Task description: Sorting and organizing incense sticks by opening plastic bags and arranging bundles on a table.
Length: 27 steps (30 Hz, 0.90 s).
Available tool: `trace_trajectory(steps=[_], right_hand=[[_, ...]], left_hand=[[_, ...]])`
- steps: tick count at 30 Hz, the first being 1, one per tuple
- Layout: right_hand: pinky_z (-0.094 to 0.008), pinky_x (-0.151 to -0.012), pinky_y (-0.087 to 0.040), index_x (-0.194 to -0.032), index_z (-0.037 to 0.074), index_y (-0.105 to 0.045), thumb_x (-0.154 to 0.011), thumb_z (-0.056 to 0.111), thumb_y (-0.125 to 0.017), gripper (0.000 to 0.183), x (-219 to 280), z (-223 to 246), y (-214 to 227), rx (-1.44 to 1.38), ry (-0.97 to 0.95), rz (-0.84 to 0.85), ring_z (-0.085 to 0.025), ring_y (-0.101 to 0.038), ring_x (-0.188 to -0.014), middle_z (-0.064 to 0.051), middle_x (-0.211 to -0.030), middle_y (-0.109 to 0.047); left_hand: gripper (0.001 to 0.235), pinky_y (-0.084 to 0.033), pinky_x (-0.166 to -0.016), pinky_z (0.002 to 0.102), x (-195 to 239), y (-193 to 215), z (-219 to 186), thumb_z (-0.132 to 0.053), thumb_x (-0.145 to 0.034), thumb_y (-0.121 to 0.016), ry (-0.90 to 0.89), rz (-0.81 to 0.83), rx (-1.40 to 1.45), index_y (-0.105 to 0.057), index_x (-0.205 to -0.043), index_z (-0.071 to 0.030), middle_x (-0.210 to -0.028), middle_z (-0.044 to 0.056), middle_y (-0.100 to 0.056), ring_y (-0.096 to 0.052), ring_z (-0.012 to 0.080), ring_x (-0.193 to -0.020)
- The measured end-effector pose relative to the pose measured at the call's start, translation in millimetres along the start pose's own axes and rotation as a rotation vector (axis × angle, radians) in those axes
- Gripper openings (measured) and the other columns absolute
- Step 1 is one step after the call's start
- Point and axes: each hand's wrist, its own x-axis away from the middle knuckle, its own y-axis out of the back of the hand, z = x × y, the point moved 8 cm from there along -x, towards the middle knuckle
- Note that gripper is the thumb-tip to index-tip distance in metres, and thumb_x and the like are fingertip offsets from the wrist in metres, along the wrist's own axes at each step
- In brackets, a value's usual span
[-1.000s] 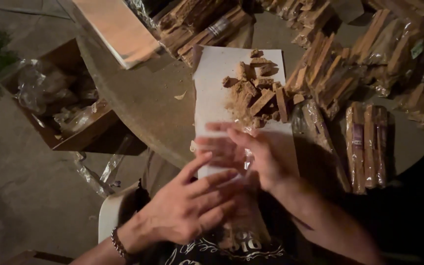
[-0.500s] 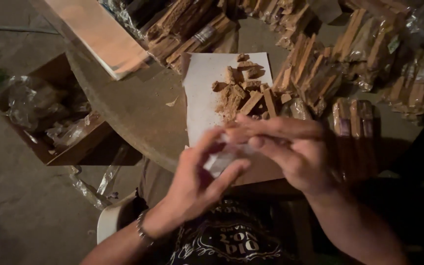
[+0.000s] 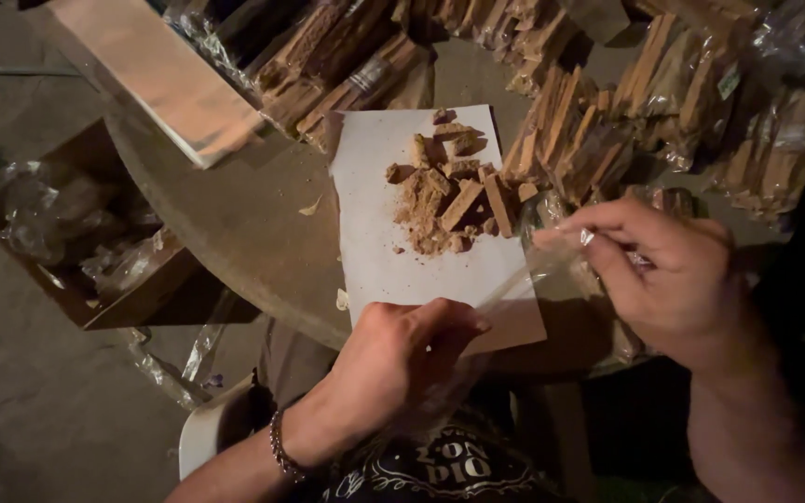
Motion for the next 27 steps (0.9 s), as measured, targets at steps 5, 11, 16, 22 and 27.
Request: trace_trajectory(steps=[5,11,16,22,27], right_hand=[[-0.014,-0.029,-0.034,-0.085,0.005,-0.075,-0.091,0.010,-0.076,0.008,-11.7,10.5,-1.6,-0.152,0.056,-0.013,-0.003,-0.046,-0.036,-0.003,-0.067,-0.073],[-0.017,-0.061,-0.063,-0.099,-0.005,-0.073,-0.090,-0.020,-0.073,0.017,-18.2,13.2,-0.2,-0.096,0.151,0.007,-0.021,-0.067,-0.079,-0.015,-0.093,-0.064],[-0.037,-0.091,-0.049,-0.103,0.005,-0.075,-0.091,-0.009,-0.069,0.020,-3.8,-3.9,1.5,-0.107,0.051,0.074,-0.015,-0.065,-0.081,-0.004,-0.084,-0.073],[-0.038,-0.104,-0.059,-0.102,-0.001,-0.067,-0.087,0.004,-0.073,0.017,5.9,-11.9,8.2,-0.308,-0.112,0.025,-0.020,-0.080,-0.091,-0.013,-0.090,-0.077],[-0.033,-0.096,-0.070,-0.089,0.001,-0.073,-0.084,0.005,-0.078,0.008,10.4,-10.8,6.0,-0.273,-0.056,0.061,-0.016,-0.082,-0.079,-0.013,-0.087,-0.079]], left_hand=[[0.011,-0.053,-0.046,0.027,-5.0,0.2,4.7,-0.013,-0.096,-0.068,0.026,0.038,0.032,-0.072,-0.106,-0.008,-0.070,0.000,-0.075,-0.066,0.0103,-0.049],[0.011,-0.049,-0.041,0.027,-9.8,3.5,2.6,-0.016,-0.098,-0.068,0.009,0.000,0.042,-0.072,-0.099,-0.005,-0.068,0.002,-0.075,-0.063,0.0098,-0.046],[0.009,-0.053,-0.044,0.028,-16.0,3.4,-3.0,-0.013,-0.097,-0.068,-0.039,0.035,0.039,-0.071,-0.100,-0.004,-0.073,0.005,-0.077,-0.068,0.0135,-0.048],[0.013,-0.052,-0.039,0.024,-20.0,1.0,-2.1,-0.014,-0.099,-0.066,0.005,0.080,0.099,-0.070,-0.097,-0.003,-0.071,0.004,-0.075,-0.065,0.0114,-0.046],[0.011,-0.051,-0.039,0.027,-21.8,-1.3,-1.8,-0.014,-0.099,-0.065,0.008,0.125,0.098,-0.071,-0.100,-0.004,-0.071,0.006,-0.075,-0.066,0.0145,-0.045]])
